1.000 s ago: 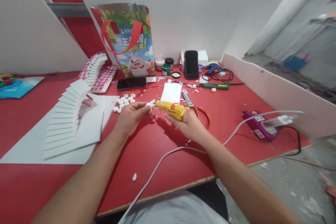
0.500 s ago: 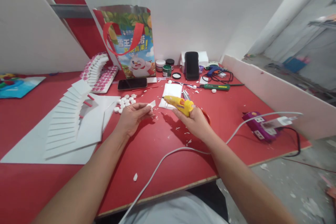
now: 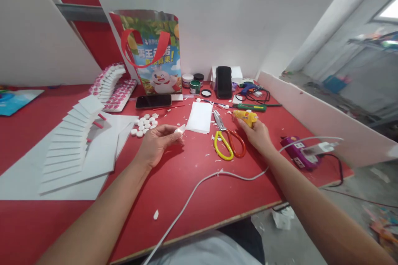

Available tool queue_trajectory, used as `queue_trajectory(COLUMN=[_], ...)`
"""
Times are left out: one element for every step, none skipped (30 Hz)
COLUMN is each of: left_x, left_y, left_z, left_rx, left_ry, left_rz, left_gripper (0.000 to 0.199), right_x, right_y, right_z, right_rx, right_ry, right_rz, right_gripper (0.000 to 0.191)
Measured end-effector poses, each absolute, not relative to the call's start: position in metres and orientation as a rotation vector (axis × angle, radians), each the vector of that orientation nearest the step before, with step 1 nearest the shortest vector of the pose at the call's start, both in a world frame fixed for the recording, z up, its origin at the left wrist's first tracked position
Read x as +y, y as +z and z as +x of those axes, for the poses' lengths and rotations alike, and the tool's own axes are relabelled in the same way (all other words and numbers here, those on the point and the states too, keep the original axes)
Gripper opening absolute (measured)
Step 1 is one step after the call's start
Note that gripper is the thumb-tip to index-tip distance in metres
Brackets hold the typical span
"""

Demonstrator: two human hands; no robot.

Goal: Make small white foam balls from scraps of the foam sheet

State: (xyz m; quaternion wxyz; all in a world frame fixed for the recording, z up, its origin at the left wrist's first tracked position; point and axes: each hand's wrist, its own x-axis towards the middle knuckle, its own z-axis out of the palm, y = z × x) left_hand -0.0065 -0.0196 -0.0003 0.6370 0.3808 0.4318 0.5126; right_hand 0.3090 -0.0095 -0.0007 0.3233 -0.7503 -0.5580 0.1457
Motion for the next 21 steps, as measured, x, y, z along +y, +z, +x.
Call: queue_trajectory(left_x=[-0.02, -0.021, -0.021, -0.022, -0.022, -0.022, -0.022, -0.022, -0.022, -0.022, -0.022, -0.022, -0.022, -0.021, -0.021, -0.021, -0.021, -0.021, -0.021, -0.021, -0.022], left_y=[0.0, -0.001, -0.001, -0.002, -0.002, -0.003, -0.004, -0.004, -0.005, -0.005, -0.005, -0.006, -0.006, -0.006, -0.005, -0.005, -0.004, -0.004, -0.003, -0.002, -0.001], left_z=[-0.007, -0.007, -0.007, -0.007, -0.007, -0.007, -0.007, -0.007, -0.007, -0.007, -0.007, -0.007, -0.007, -0.007, -0.007, -0.007, -0.007, -0.007, -0.007, -0.006, -0.005], left_rx=[0.977, 0.971, 0.968, 0.967, 0.967, 0.967, 0.967, 0.969, 0.974, 0.981, 0.988, 0.994, 0.996, 0.994, 0.989, 0.983, 0.975, 0.965, 0.952, 0.937, 0.92], left_ry=[1.167, 1.168, 1.17, 1.175, 1.182, 1.188, 1.194, 1.197, 1.199, 1.2, 1.202, 1.204, 1.205, 1.205, 1.204, 1.203, 1.201, 1.199, 1.2, 1.202, 1.204], left_rz=[0.886, 0.903, 0.92, 0.936, 0.951, 0.965, 0.977, 0.987, 0.996, 1.003, 1.007, 1.008, 1.008, 1.005, 0.999, 0.99, 0.978, 0.964, 0.947, 0.928, 0.909], left_gripper=[0.033, 0.032, 0.031, 0.031, 0.03, 0.029, 0.029, 0.028, 0.028, 0.029, 0.03, 0.031, 0.031, 0.032, 0.032, 0.032, 0.032, 0.031, 0.03, 0.029, 0.029], right_x=[-0.01, -0.011, -0.013, -0.014, -0.014, -0.015, -0.015, -0.015, -0.014, -0.014, -0.014, -0.016, -0.019, -0.024, -0.032, -0.043, -0.055, -0.068, -0.081, -0.091, -0.098], right_y=[0.0, 0.001, 0.002, 0.004, 0.006, 0.008, 0.01, 0.011, 0.012, 0.013, 0.013, 0.014, 0.016, 0.018, 0.022, 0.027, 0.033, 0.041, 0.05, 0.059, 0.066], right_z=[0.309, 0.308, 0.308, 0.307, 0.307, 0.306, 0.306, 0.306, 0.307, 0.307, 0.307, 0.308, 0.307, 0.307, 0.305, 0.303, 0.299, 0.293, 0.287, 0.278, 0.268], right_rx=[-1.481, -1.496, -1.512, -1.53, -1.546, -1.559, -1.576, -1.595, -1.614, -1.636, -1.66, -1.683, -1.706, -1.728, -1.747, -1.774, -1.791, -1.8, -1.825, -1.832, -1.814], right_ry=[0.357, 0.332, 0.313, 0.299, 0.283, 0.263, 0.244, 0.229, 0.215, 0.202, 0.195, 0.192, 0.187, 0.169, 0.137, 0.077, -0.037, -0.152, -0.225, -0.241, -0.194], right_rz=[-2.032, -2.088, -2.133, -2.164, -2.187, -2.208, -2.227, -2.245, -2.268, -2.288, -2.306, -2.322, -2.334, -2.341, -2.344, -2.328, -2.302, -2.26, -2.175, -2.049, -1.908], right_gripper=[0.048, 0.048, 0.046, 0.044, 0.041, 0.037, 0.034, 0.032, 0.031, 0.031, 0.031, 0.031, 0.033, 0.035, 0.039, 0.047, 0.055, 0.061, 0.062, 0.057, 0.051])
